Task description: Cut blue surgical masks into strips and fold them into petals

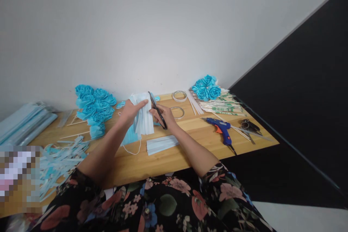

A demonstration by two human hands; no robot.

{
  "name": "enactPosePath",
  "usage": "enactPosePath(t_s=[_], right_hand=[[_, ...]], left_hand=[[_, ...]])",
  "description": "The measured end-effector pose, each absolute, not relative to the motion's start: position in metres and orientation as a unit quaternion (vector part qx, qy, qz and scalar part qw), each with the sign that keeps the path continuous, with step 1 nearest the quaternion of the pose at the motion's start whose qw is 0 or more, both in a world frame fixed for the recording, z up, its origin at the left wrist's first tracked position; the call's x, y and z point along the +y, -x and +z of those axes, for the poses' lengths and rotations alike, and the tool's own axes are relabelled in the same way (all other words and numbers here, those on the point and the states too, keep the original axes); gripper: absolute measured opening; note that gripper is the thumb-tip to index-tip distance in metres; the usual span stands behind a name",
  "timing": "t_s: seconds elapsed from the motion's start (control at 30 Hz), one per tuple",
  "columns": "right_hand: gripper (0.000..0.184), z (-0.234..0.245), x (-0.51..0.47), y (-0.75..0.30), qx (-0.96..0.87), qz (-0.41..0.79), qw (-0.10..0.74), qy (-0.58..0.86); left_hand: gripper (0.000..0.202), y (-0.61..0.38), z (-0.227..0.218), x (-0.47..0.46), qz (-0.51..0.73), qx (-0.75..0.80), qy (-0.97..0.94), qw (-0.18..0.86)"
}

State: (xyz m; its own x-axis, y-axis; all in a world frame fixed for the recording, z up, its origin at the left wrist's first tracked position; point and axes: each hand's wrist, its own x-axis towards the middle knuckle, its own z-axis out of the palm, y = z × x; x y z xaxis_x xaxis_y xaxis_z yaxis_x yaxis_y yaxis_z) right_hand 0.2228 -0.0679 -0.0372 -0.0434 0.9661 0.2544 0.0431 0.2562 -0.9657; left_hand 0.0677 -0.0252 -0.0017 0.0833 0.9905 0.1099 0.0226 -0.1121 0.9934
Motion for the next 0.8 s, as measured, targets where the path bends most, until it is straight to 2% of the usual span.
enactPosePath(t_s=[0.8], right_hand=[[0.045, -0.0354, -0.0687, -0.2239, -0.589, 0.42, 0.536, 0.435]], left_hand=[[0.046, -0.0675, 0.0004, -0.0264, 0.503, 0.451, -0.553, 0.488]])
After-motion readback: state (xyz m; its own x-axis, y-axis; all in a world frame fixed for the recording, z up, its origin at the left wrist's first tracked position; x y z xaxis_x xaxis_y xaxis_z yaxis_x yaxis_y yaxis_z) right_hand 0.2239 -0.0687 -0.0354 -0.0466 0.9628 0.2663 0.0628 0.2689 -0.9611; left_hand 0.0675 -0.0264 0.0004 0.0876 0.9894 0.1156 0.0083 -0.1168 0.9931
